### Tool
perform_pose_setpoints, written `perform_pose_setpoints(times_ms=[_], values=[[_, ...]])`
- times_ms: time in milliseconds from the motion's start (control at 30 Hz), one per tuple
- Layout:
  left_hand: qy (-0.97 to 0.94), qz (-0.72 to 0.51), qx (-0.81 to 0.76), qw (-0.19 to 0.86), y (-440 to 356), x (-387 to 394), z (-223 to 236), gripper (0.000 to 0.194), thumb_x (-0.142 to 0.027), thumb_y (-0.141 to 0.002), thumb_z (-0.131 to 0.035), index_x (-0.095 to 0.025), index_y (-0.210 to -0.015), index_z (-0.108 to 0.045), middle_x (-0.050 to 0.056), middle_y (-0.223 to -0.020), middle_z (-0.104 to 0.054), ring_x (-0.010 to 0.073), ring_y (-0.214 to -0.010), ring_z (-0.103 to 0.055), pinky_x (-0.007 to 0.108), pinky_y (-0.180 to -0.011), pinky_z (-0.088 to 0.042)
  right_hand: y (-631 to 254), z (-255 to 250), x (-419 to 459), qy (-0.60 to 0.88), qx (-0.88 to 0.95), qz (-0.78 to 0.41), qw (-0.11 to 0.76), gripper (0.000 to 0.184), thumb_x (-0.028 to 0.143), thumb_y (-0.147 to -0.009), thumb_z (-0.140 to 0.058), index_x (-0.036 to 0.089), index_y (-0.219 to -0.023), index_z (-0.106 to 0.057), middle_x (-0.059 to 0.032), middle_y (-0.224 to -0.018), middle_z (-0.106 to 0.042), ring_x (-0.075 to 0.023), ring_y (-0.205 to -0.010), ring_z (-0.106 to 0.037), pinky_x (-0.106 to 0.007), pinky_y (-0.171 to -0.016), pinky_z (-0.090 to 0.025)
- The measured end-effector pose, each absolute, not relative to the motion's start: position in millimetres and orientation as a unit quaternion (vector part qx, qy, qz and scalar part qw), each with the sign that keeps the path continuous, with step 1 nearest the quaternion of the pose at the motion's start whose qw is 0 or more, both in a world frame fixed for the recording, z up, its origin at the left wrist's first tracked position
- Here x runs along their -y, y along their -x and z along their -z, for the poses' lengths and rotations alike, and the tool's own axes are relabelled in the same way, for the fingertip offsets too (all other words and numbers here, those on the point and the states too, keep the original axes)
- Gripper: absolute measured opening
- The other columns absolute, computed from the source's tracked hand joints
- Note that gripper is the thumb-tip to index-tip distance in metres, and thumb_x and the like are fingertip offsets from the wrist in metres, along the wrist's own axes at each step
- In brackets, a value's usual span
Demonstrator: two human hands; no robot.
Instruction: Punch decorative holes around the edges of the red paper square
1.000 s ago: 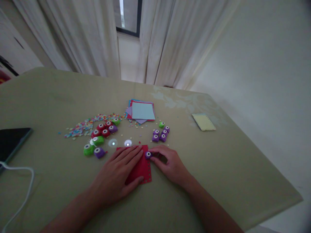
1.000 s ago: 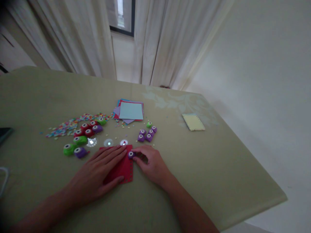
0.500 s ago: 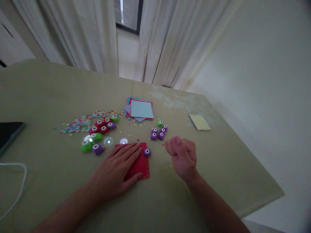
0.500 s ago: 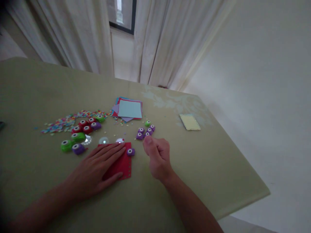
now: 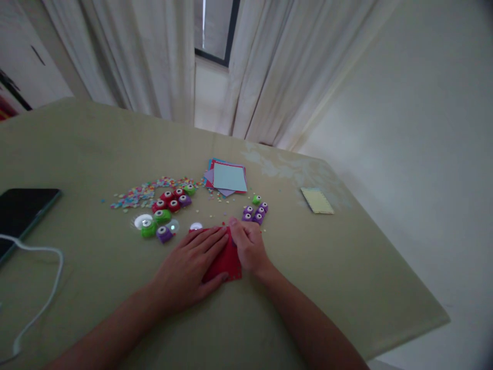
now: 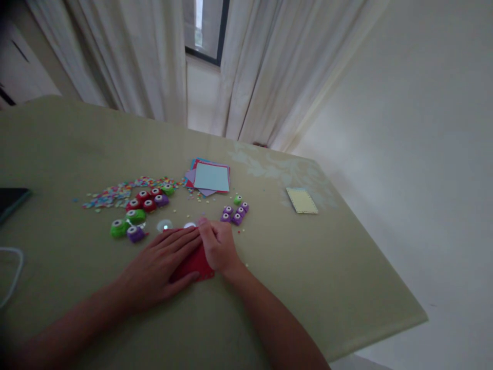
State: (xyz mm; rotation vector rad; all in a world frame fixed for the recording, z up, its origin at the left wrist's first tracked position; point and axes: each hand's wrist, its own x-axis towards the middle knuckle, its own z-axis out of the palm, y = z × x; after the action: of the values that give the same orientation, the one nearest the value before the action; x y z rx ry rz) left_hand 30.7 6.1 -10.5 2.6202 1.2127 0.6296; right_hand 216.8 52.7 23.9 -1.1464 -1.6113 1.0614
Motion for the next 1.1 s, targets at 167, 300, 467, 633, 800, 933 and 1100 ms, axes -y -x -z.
perform_pose_setpoints(times_ms=[167,300,467,633,800,933,1100], values=[[-0.881,-0.219,-0.409,0.092,-30,-6,11,0.077,-0.058,-0.104,-0.062,-0.024,-0.170,-0.041,0.010,-0.172,-0.049,0.0338,-0.155,-0.050,0.053,-0.128,-0.036,-228,-13,-57,0.425,0.599,-0.469,0.491,0.070,0.075,-0.103,-0.051,0.026,-0.057,-0.034,0.0066,-0.053,-0.032,-0.0118,-0.050,-0.027,-0.030,-0.051,-0.029],[-0.884,-0.226,-0.400,0.084,-29,-6,14,0.079,-0.059,-0.105,-0.061,-0.027,-0.173,-0.036,0.009,-0.173,-0.048,0.0332,-0.154,-0.051,0.052,-0.128,-0.036,-247,-21,-59,0.446,0.608,-0.426,0.500,0.061,0.067,-0.103,-0.058,0.025,-0.063,-0.038,0.0065,-0.059,-0.036,-0.0123,-0.054,-0.031,-0.028,-0.053,-0.030],[-0.886,-0.218,-0.405,0.063,-28,-6,16,0.080,-0.061,-0.105,-0.060,-0.025,-0.172,-0.037,0.010,-0.172,-0.048,0.0343,-0.152,-0.053,0.054,-0.126,-0.037,-277,-40,-66,0.473,0.778,-0.330,0.248,0.023,0.040,-0.095,-0.080,0.021,-0.087,-0.068,0.0060,-0.063,-0.057,-0.0125,-0.056,-0.050,-0.026,-0.056,-0.033],[-0.888,-0.204,-0.407,0.059,-27,-6,14,0.078,-0.062,-0.105,-0.061,-0.024,-0.170,-0.041,0.009,-0.173,-0.048,0.0354,-0.152,-0.052,0.055,-0.126,-0.036,-295,-37,-77,0.559,0.776,-0.194,0.217,0.007,0.028,-0.099,-0.075,0.022,-0.095,-0.075,0.0028,-0.067,-0.069,-0.0155,-0.058,-0.059,-0.027,-0.061,-0.036],[-0.888,-0.212,-0.403,0.063,-26,-6,14,0.077,-0.064,-0.104,-0.061,-0.024,-0.169,-0.043,0.011,-0.172,-0.049,0.0364,-0.151,-0.053,0.056,-0.125,-0.037,-296,-21,-87,0.606,0.738,-0.126,0.268,0.011,0.032,-0.103,-0.072,0.022,-0.101,-0.076,-0.0027,-0.081,-0.079,-0.0195,-0.065,-0.069,-0.028,-0.067,-0.044],[-0.895,-0.209,-0.387,0.075,-29,-6,13,0.077,-0.069,-0.104,-0.060,-0.024,-0.165,-0.049,0.011,-0.168,-0.054,0.0362,-0.148,-0.055,0.054,-0.121,-0.043,-289,-13,-83,0.603,0.728,-0.094,0.312,0.015,0.032,-0.103,-0.071,0.022,-0.115,-0.076,-0.0048,-0.092,-0.083,-0.0212,-0.070,-0.073,-0.030,-0.072,-0.051],[-0.901,-0.208,-0.356,0.135,-34,-6,3,0.073,-0.064,-0.102,-0.067,-0.022,-0.160,-0.055,0.014,-0.162,-0.060,0.0376,-0.146,-0.058,0.057,-0.121,-0.046,-247,-23,-69,0.498,0.788,-0.126,0.339,0.014,0.025,-0.107,-0.062,0.020,-0.111,-0.076,-0.0077,-0.106,-0.082,-0.0195,-0.084,-0.075,-0.029,-0.083,-0.055]])
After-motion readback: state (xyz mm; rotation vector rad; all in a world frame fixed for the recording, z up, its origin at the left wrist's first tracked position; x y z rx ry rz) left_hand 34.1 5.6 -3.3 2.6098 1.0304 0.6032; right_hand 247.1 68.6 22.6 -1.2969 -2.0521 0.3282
